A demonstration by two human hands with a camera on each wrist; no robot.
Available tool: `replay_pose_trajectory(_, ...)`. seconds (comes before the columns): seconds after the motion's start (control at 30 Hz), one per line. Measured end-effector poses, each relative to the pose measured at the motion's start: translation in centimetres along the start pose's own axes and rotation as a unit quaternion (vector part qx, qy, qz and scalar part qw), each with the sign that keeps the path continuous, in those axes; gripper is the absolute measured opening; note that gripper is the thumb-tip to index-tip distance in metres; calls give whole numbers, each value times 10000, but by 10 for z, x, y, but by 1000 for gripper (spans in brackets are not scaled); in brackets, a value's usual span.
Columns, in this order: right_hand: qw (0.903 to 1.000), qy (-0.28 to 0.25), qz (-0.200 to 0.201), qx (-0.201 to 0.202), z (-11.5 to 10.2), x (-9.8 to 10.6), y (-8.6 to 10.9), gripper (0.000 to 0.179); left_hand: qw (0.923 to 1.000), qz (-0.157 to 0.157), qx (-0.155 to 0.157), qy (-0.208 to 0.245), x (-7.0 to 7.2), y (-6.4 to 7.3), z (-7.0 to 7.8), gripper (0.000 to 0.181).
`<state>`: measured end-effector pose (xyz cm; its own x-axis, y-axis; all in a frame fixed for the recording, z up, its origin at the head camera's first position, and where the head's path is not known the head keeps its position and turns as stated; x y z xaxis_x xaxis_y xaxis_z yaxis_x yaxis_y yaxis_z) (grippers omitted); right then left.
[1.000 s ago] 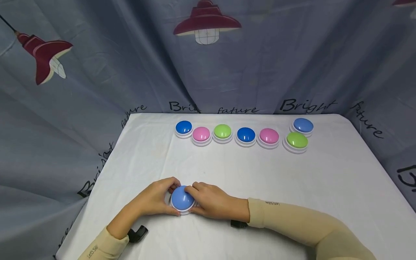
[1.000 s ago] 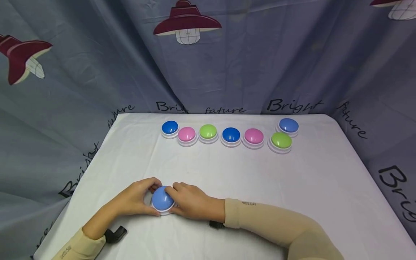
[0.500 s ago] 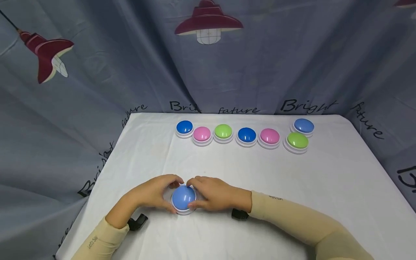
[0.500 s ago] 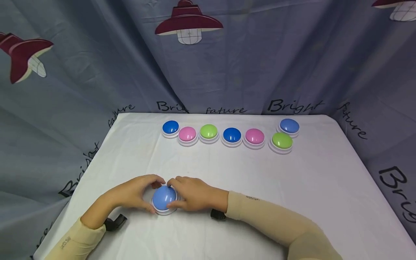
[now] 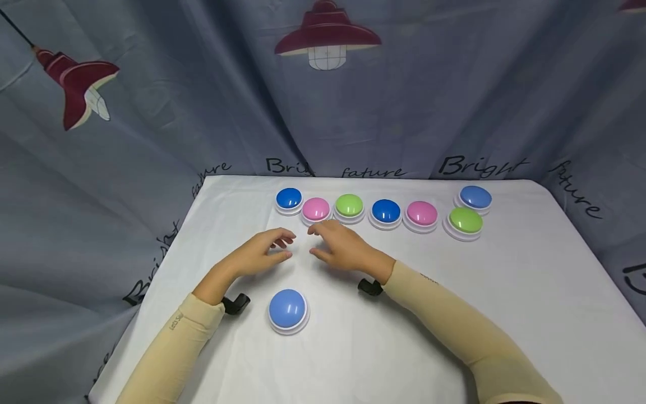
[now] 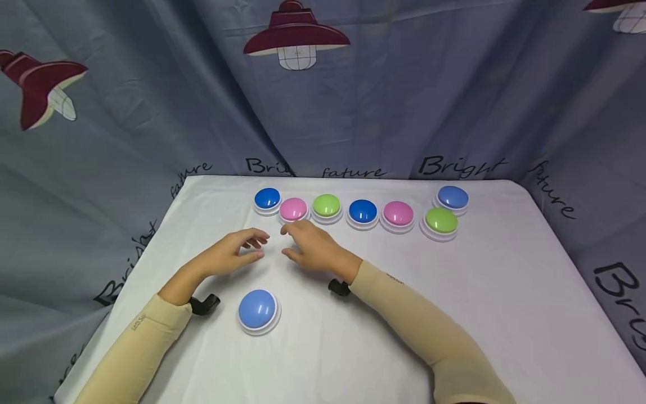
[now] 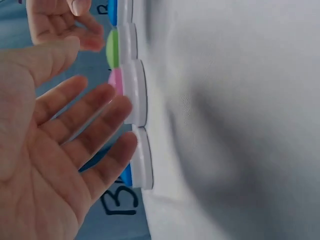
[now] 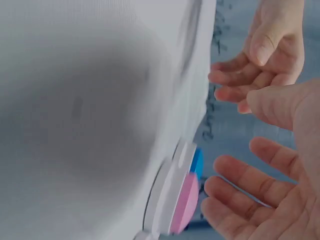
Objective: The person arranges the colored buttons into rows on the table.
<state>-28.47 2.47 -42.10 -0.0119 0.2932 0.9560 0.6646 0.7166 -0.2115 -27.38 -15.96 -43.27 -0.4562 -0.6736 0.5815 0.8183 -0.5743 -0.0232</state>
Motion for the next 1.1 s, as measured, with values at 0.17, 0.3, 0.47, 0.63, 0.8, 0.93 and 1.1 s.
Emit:
replay_pose_trajectory(0.17,9989,328,204,-260,25,4,-11,43,9994,359,12,-28,4,-27,-9,46)
replay_pose_trajectory(0.3,9971,527,260,-492,42,2,-17,47,9982,556,192,-86,3,-44,-16,48)
replay_pose_trajectory(0.47,9961,605,331,-542,54,-4,-25,50,9957,844,346,-177,5,-61,-26,51)
replay_pose_trajectory(0.63,9968,507,226,-575,60,-11,-36,52,9921,1175,413,-144,11,-72,-38,53)
replay_pose_trajectory(0.8,9961,519,-16,-719,65,-19,-47,54,9915,1248,352,95,11,-84,-45,56)
replay_pose_trajectory(0.93,9958,551,-16,-736,69,-21,-52,55,9910,1303,297,-55,11,-92,-44,56)
replay_pose_trajectory(1.1,9949,516,-78,-861,74,-24,-56,57,9895,1401,288,-188,13,-99,-42,56)
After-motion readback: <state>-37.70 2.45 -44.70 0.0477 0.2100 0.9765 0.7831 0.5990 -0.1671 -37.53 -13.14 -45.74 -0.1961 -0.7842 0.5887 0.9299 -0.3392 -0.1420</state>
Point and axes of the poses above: each hand's wrist, its own y-axis away from the middle knuckle, its own x-axis out of the back of the hand, z = x × y, the point moved 6 cm from there along -y, towards the middle knuckle, and after that the axes turned 12 degrees about y, right-handed, at the moved point
